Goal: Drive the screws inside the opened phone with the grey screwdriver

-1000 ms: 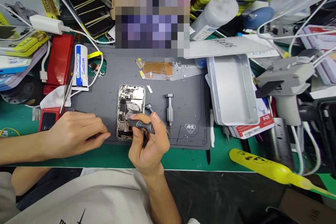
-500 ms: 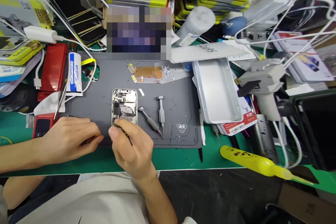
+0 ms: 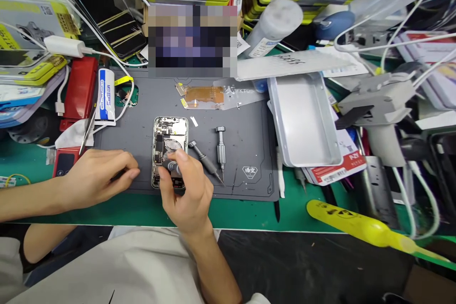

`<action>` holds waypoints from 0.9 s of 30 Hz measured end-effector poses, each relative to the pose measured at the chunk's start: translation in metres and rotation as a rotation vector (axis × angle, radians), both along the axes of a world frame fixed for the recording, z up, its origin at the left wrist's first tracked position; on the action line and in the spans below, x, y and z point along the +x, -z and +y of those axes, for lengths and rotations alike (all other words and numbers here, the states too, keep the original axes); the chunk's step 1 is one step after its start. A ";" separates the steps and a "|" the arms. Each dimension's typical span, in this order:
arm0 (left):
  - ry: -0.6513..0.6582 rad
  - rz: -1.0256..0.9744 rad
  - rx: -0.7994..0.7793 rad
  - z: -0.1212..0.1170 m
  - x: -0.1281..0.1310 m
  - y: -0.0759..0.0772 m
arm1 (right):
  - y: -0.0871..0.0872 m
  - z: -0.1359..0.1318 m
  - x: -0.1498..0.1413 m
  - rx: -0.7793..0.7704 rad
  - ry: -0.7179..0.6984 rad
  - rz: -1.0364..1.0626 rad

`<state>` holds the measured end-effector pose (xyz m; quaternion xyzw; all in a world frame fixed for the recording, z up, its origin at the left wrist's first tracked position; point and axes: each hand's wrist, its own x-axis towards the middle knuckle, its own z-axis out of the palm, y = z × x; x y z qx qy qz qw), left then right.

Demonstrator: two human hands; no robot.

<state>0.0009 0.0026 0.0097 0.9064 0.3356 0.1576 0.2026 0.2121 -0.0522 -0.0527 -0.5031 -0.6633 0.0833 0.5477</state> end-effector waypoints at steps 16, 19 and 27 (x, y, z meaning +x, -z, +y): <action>0.028 -0.004 0.021 0.008 0.017 0.001 | -0.008 -0.003 -0.004 -0.063 -0.153 0.388; 0.010 -0.008 0.071 0.010 0.016 0.006 | -0.007 -0.002 -0.004 -0.051 -0.115 0.410; 0.117 0.133 0.422 0.004 0.017 0.004 | -0.009 -0.004 -0.004 -0.196 -0.058 0.498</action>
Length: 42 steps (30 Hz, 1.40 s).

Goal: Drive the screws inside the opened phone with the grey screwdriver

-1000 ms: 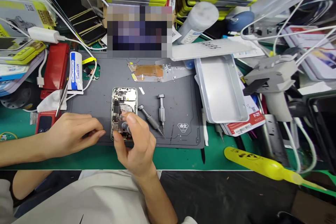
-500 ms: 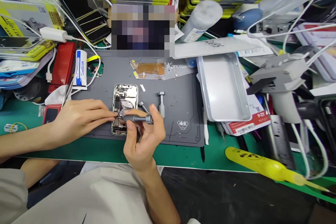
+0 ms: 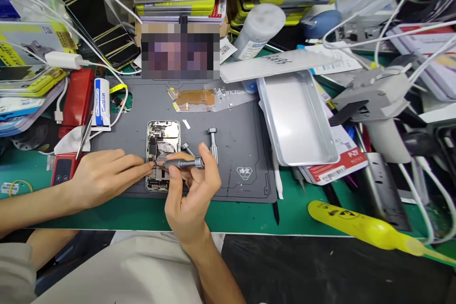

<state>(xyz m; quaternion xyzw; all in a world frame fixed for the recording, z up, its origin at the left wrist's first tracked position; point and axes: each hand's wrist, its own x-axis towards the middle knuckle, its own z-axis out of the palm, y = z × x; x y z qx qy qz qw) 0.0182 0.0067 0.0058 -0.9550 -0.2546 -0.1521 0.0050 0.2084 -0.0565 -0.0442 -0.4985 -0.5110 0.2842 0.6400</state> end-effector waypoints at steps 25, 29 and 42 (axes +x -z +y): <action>-0.108 0.013 -0.079 -0.008 0.004 0.003 | -0.002 -0.004 -0.001 0.011 0.028 0.025; -0.115 0.046 0.013 -0.013 0.005 0.002 | -0.003 -0.003 -0.002 0.011 0.037 0.018; -0.101 0.043 -0.077 -0.012 0.005 0.001 | -0.004 -0.002 -0.001 0.034 0.043 -0.004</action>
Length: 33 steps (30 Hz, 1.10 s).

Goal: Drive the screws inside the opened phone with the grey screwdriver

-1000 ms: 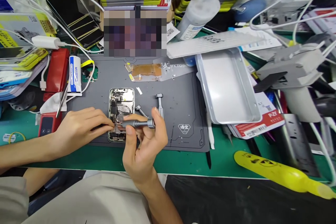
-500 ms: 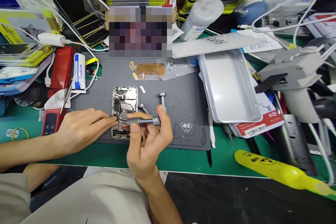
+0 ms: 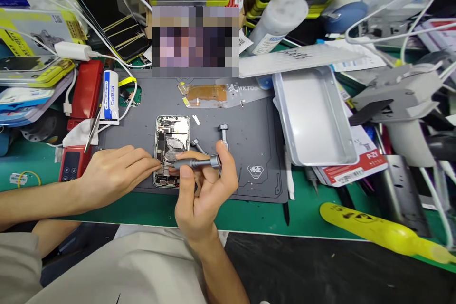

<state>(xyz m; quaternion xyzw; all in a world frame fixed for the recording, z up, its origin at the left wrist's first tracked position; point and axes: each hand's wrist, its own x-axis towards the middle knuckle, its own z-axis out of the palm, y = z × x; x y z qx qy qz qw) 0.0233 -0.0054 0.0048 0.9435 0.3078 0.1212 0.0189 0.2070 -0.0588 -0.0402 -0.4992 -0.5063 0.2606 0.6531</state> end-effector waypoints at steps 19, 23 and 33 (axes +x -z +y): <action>-0.020 -0.065 -0.036 0.003 -0.003 0.003 | -0.001 -0.003 0.001 -0.081 -0.112 0.083; -0.024 -0.066 -0.060 0.003 -0.002 0.003 | -0.004 -0.003 0.003 -0.133 -0.130 0.115; -0.027 -0.046 -0.218 0.004 0.000 0.000 | -0.006 -0.003 0.004 -0.206 -0.114 0.194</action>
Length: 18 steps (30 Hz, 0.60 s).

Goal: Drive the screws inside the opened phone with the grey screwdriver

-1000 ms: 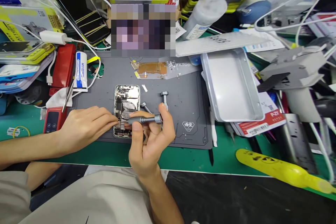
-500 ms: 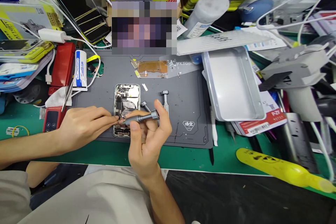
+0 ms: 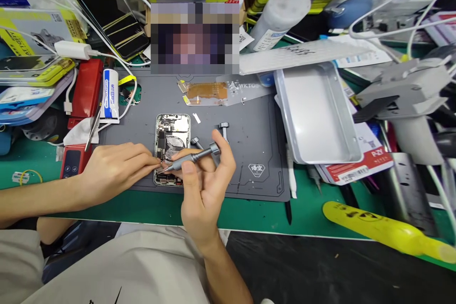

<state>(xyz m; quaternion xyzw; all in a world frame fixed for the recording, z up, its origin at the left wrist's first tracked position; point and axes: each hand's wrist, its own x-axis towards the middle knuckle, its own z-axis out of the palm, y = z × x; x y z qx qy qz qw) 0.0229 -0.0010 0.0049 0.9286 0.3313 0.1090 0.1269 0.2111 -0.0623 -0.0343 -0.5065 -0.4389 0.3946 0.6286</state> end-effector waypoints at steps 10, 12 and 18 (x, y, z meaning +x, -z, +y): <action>-0.049 -0.016 -0.002 0.000 -0.001 0.002 | 0.001 0.000 -0.002 0.006 0.003 -0.028; -0.027 -0.012 0.064 -0.001 -0.001 0.001 | 0.000 0.000 -0.001 -0.014 -0.011 -0.024; 0.035 0.056 0.263 -0.007 -0.002 0.000 | -0.004 -0.001 -0.001 -0.041 -0.017 0.066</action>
